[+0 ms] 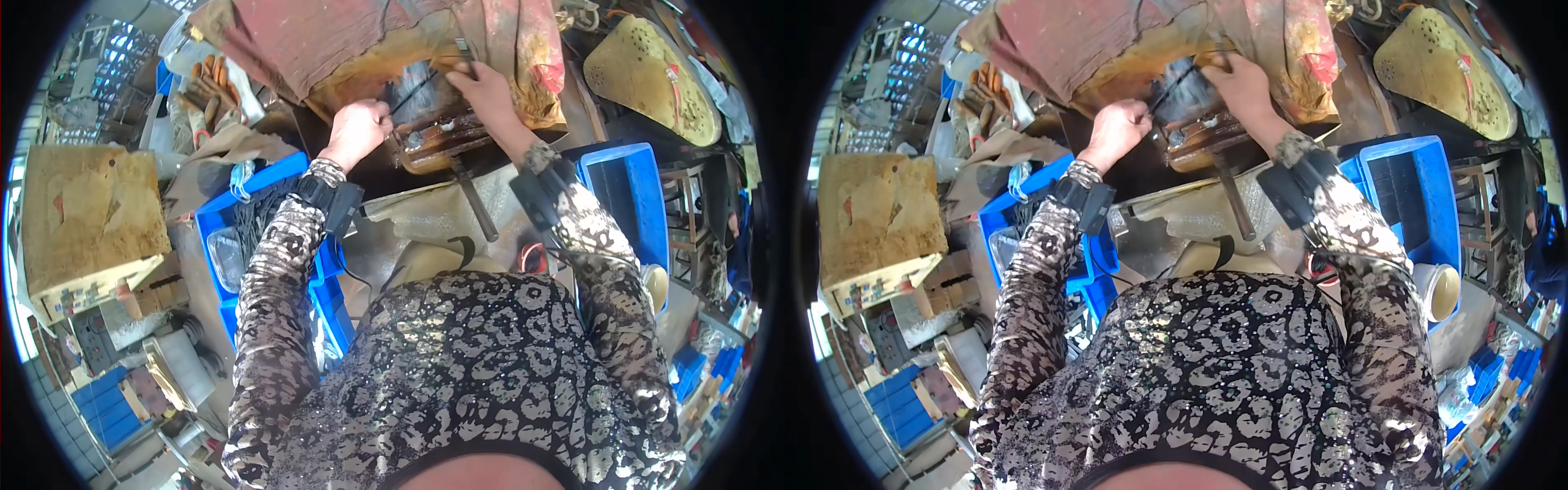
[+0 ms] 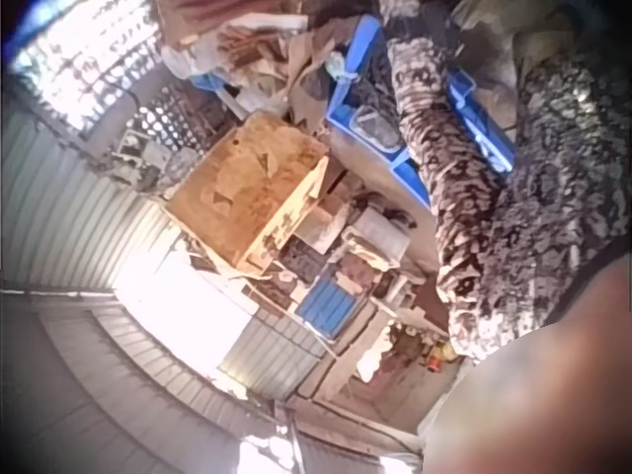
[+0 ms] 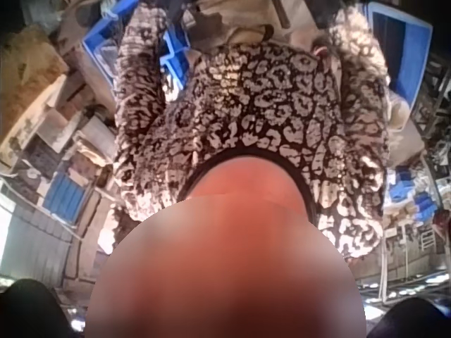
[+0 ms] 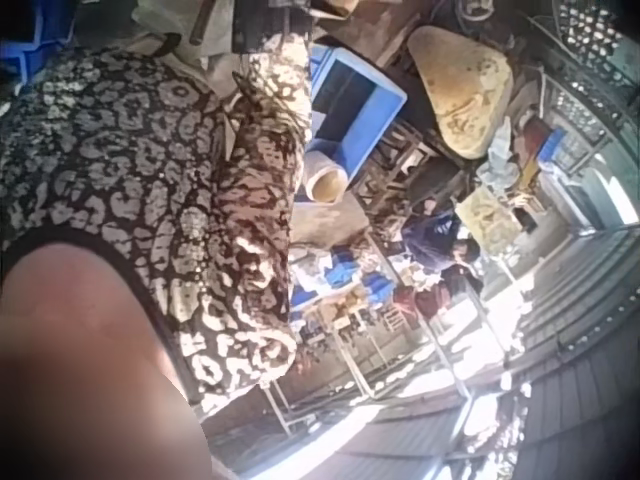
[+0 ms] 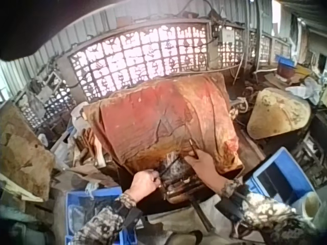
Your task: The person picks up a metal piece from a blue bin, holds it against a rotating grinding wheel while water flows over it, and then places it into a different blue bin, repeating the process for several pieces.
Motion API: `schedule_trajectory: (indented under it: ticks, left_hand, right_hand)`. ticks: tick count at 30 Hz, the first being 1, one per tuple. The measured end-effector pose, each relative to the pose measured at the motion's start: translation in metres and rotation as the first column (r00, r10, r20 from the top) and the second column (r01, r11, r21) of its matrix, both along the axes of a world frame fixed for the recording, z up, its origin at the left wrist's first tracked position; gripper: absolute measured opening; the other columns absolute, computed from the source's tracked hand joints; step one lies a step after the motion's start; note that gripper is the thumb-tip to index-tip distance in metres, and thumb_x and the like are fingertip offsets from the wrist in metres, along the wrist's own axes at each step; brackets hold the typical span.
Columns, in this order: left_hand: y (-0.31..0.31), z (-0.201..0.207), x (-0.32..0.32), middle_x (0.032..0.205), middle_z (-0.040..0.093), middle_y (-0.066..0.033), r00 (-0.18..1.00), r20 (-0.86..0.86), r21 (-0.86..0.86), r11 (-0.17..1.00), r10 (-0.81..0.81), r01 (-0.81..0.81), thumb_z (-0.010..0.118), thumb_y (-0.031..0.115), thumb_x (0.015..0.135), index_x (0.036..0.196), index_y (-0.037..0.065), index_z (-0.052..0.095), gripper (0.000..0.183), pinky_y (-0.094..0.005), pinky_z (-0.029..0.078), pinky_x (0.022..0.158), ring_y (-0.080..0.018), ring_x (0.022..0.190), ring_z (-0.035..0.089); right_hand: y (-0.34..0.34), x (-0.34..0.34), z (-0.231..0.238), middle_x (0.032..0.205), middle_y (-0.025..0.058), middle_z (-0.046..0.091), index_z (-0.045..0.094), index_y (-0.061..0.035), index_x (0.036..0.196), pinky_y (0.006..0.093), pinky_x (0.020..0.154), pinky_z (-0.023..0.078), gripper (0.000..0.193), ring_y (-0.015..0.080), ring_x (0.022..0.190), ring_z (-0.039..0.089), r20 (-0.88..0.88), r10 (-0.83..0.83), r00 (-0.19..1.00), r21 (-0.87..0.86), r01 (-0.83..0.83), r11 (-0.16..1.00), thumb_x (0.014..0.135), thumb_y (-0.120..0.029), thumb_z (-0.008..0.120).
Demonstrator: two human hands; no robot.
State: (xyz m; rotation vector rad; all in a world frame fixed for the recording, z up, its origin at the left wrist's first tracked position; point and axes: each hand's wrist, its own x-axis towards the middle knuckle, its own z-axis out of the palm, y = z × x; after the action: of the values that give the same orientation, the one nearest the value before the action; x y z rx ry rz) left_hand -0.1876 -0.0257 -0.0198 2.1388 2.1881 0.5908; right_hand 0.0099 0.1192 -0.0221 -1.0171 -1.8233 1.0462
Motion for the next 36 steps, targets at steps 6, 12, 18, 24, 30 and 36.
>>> schedule_trajectory:
  ticks: [6,12,18,24,30,36]
  left_hand:
    - [-0.001,0.031,0.052,0.077,0.064,-0.0127,0.995,-0.018,0.007,0.995,0.099,-0.099,0.062,0.022,0.075,0.074,0.007,0.065,0.016,-0.0444,0.051,0.068,-0.0335,0.077,0.064]
    - [-0.009,0.032,0.082,0.083,0.067,-0.0161,0.986,-0.004,-0.151,0.975,0.166,-0.164,0.063,0.018,0.075,0.084,0.007,0.07,0.016,-0.044,0.053,0.07,-0.0345,0.081,0.064]
    - [-0.021,0.012,0.034,0.106,0.064,-0.0038,0.434,0.887,-0.121,0.987,0.157,-0.108,0.052,-0.012,0.082,0.127,0.005,0.06,0.049,-0.0228,0.053,0.058,-0.0127,0.07,0.059]
    - [0.006,-0.054,0.007,0.103,0.068,-0.0051,0.627,0.721,-0.273,0.952,0.296,-0.136,0.054,-0.01,0.087,0.115,0.003,0.067,0.034,-0.0241,0.049,0.079,-0.0093,0.085,0.061]
    - [0.008,-0.095,0.007,0.107,0.07,-0.0048,0.593,0.8,-0.156,0.986,0.091,0.059,0.051,-0.013,0.086,0.118,0.006,0.067,0.041,-0.0271,0.048,0.089,-0.014,0.096,0.064]
    - [0.009,-0.075,0.009,0.104,0.066,-0.0192,0.966,0.231,-0.177,0.971,-0.115,0.158,0.059,-0.004,0.082,0.118,0.018,0.067,0.043,-0.0339,0.051,0.086,-0.0333,0.096,0.066]
  right_hand:
    - [-0.04,-0.011,0.008,0.072,-0.0061,0.052,0.058,-0.013,0.086,0.0205,0.046,0.032,0.022,0.0041,0.057,0.045,-0.474,-0.108,0.874,-0.712,-0.308,0.631,0.085,-0.028,0.074]
    - [-0.052,-0.028,0.015,0.077,0.0027,0.057,0.056,-0.0034,0.096,0.0297,0.055,0.047,0.012,0.013,0.067,0.055,-0.56,-0.219,0.799,-0.709,-0.324,0.626,0.097,-0.015,0.055]
    - [-0.041,0.042,0.017,0.068,0.0005,0.049,0.055,-0.0016,0.093,0.0309,0.053,0.043,0.019,0.0138,0.057,0.047,-0.526,-0.016,0.85,-0.608,-0.363,0.706,0.099,-0.019,0.051]
    - [-0.083,0.108,0.011,0.083,-0.0032,0.063,0.067,-0.0026,0.106,0.0229,0.072,0.046,0.025,0.0041,0.079,0.055,0.132,0.374,0.918,-0.375,-0.303,0.876,0.095,-0.024,0.062]
    - [-0.118,0.144,0.017,0.099,-0.0019,0.069,0.068,-0.0024,0.114,0.0211,0.085,0.045,0.025,0.0033,0.093,0.057,-0.198,0.484,0.853,-0.558,-0.504,0.659,0.092,-0.014,0.065]
    - [-0.138,0.154,0.022,0.091,0.0062,0.073,0.068,-0.0031,0.112,0.0246,0.077,0.049,0.039,0.0075,0.08,0.062,-0.029,0.575,0.818,-0.534,-0.499,0.683,0.078,-0.021,0.079]
